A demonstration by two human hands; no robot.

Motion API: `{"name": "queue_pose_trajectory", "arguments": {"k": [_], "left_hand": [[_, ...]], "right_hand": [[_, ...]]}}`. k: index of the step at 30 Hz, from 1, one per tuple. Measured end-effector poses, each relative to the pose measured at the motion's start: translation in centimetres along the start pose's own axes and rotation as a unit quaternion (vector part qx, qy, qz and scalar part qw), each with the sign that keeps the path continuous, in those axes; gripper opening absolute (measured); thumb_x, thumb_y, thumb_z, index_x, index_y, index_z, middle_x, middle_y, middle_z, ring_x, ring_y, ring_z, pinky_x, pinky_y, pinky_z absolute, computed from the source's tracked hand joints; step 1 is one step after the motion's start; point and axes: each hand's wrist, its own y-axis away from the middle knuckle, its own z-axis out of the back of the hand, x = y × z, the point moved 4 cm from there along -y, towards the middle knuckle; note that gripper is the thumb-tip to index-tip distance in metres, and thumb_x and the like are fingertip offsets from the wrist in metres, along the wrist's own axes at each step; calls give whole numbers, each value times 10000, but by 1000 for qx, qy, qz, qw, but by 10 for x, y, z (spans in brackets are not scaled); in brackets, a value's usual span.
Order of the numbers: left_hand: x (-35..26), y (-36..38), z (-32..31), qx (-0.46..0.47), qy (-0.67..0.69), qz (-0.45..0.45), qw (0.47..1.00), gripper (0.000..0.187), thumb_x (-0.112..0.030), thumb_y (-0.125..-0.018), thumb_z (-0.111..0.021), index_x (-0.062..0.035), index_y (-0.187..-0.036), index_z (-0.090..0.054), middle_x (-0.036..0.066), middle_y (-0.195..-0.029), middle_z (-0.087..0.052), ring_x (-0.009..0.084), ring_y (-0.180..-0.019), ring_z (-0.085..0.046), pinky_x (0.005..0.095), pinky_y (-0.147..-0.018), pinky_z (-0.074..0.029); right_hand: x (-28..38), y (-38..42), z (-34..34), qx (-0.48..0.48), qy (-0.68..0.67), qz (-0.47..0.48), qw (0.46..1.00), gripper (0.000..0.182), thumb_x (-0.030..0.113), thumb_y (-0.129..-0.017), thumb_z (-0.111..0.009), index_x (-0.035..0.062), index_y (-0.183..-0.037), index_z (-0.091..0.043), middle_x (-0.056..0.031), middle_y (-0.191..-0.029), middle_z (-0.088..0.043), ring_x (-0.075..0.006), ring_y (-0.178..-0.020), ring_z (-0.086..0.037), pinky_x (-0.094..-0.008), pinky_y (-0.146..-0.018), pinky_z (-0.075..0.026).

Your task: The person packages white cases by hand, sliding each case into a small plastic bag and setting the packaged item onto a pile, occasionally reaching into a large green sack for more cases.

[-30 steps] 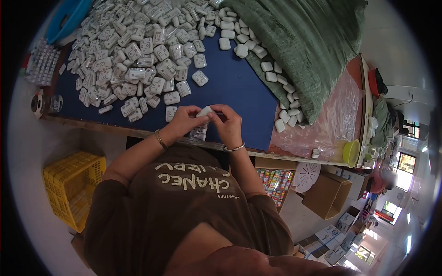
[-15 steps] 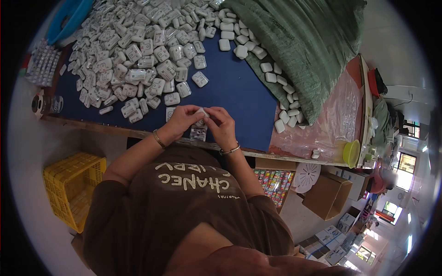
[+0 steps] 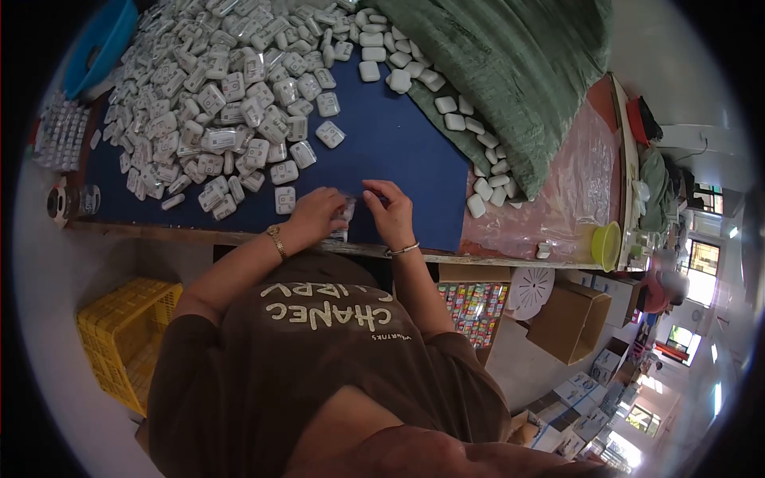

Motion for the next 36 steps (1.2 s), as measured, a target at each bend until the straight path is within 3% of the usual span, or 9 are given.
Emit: {"name": "queue_pose_trajectory", "arguments": {"k": [4,8,11,15,18,21,24,29,36], "left_hand": [[8,2,-16,54,-7,-3,999,240,-161,-669,-777,-74,-773,-579,57,-836,-589,275,-860,-576,388,-718,-478],[14,4,-21,40,8,-4,999,188,-164,-716,-739,-74,-763,-581,56,-829,-587,274,-854,-577,389,-714,-479],[15,5,-23,4,-2,-24,1000,156,-180,-762,-701,-75,-759,-586,58,-831,-585,269,-856,-579,392,-703,-480],[15,8,-19,-34,14,-20,999,126,-178,-792,-678,-70,-755,-624,71,-801,-602,277,-816,-589,388,-678,-479],[21,5,-11,-46,114,45,991,107,-155,-823,-660,-54,-787,-662,66,-764,-617,244,-723,-595,356,-639,-473],[38,3,-12,-26,278,139,950,132,-150,-871,-640,-31,-832,-680,26,-744,-624,149,-645,-571,294,-597,-453],[40,3,-14,-15,445,199,873,161,-165,-914,-621,-20,-873,-679,-14,-764,-618,65,-648,-528,238,-583,-428],[40,8,-13,-31,589,241,771,170,-195,-944,-603,-37,-939,-668,-19,-794,-623,44,-678,-511,207,-591,-410],[20,8,-5,-57,687,238,684,205,-169,-954,-582,14,-1017,-646,60,-924,-657,128,-848,-631,274,-772,-532]], "right_hand": [[-9,7,75,-167,134,-12,977,191,81,-832,-676,26,-1015,-681,-116,-971,-668,-227,-830,-658,-298,-723,-518],[-40,21,170,-340,473,-76,809,335,179,-788,-716,53,-1089,-642,-163,-1067,-635,-356,-949,-598,-436,-816,-488],[-80,22,194,-296,459,-154,823,360,193,-778,-720,57,-1101,-635,-176,-1077,-619,-369,-996,-574,-461,-841,-469],[-65,21,170,-273,434,-101,853,352,179,-775,-723,73,-1099,-635,-177,-1045,-620,-378,-977,-576,-446,-827,-472],[-3,18,128,-274,334,27,901,315,137,-783,-711,84,-1084,-636,-156,-1016,-620,-374,-956,-575,-432,-805,-472],[57,21,85,-260,436,211,835,231,55,-796,-695,68,-1025,-666,-112,-979,-626,-294,-844,-612,-387,-714,-504],[58,19,42,-61,135,102,984,287,-9,-754,-720,46,-1030,-670,-82,-1014,-630,-199,-886,-635,-303,-645,-533],[57,24,-12,152,-79,66,983,335,-47,-777,-688,15,-1104,-655,-126,-1174,-574,-220,-1012,-621,-299,-796,-549],[49,24,-25,-1,64,129,990,377,-23,-783,-694,13,-1152,-624,-138,-1169,-566,-256,-1006,-615,-304,-815,-534]]}}
